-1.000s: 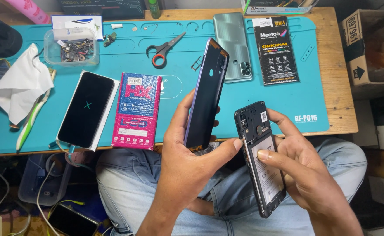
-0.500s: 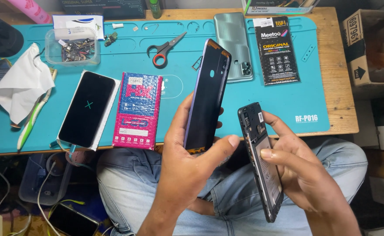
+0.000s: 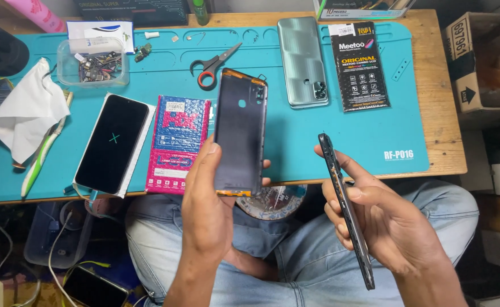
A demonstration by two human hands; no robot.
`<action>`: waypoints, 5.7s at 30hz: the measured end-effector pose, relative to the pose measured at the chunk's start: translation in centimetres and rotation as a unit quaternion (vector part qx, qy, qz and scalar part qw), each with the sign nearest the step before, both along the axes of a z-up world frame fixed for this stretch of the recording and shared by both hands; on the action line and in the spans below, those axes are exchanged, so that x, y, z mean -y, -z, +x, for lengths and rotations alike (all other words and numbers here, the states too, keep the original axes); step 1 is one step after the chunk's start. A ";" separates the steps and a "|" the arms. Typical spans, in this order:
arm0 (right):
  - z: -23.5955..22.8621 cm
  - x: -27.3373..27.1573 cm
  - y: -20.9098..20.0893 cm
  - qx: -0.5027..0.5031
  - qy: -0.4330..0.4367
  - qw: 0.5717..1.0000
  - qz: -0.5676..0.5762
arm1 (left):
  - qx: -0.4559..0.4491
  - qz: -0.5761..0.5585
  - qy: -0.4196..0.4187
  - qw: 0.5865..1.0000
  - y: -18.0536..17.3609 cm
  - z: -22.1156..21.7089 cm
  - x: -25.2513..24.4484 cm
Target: The person assembles a smartphone by attaching a purple back cover to the phone's internal chassis. They align the edges and press the cover into place, then inspect the assembled device by turning it over and checking the sides.
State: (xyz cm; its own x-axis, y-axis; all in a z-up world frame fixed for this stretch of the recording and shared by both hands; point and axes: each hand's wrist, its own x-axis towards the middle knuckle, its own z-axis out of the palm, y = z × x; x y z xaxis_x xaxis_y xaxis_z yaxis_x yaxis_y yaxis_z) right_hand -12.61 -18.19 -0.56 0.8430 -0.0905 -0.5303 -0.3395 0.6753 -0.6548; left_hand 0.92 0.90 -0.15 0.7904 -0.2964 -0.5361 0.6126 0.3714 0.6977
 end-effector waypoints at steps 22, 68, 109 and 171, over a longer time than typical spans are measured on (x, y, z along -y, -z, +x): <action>0.2 -0.7 1.0 -0.043 0.003 0.997 -0.065 | 0.221 0.468 0.034 0.855 5.3 3.0 -7.0; 3.0 -2.5 -1.4 0.072 0.031 0.970 -0.229 | 0.081 -0.038 0.179 0.980 2.8 -5.7 -0.8; 3.2 -3.9 1.6 -0.051 0.024 0.980 -0.191 | 0.060 0.141 0.113 0.982 0.0 -1.7 0.3; 2.0 -1.3 3.9 -0.023 0.033 0.995 0.095 | 0.465 0.588 0.031 0.661 5.6 1.3 -6.4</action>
State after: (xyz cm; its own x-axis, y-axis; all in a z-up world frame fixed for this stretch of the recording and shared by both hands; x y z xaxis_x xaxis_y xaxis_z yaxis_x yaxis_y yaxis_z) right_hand -10.58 -16.93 -4.43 0.8126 -0.0386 -0.5815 -0.3179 0.8070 -0.4977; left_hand 2.22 7.34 -5.74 0.9463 -0.1533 0.2846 -0.2952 -0.7686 0.5676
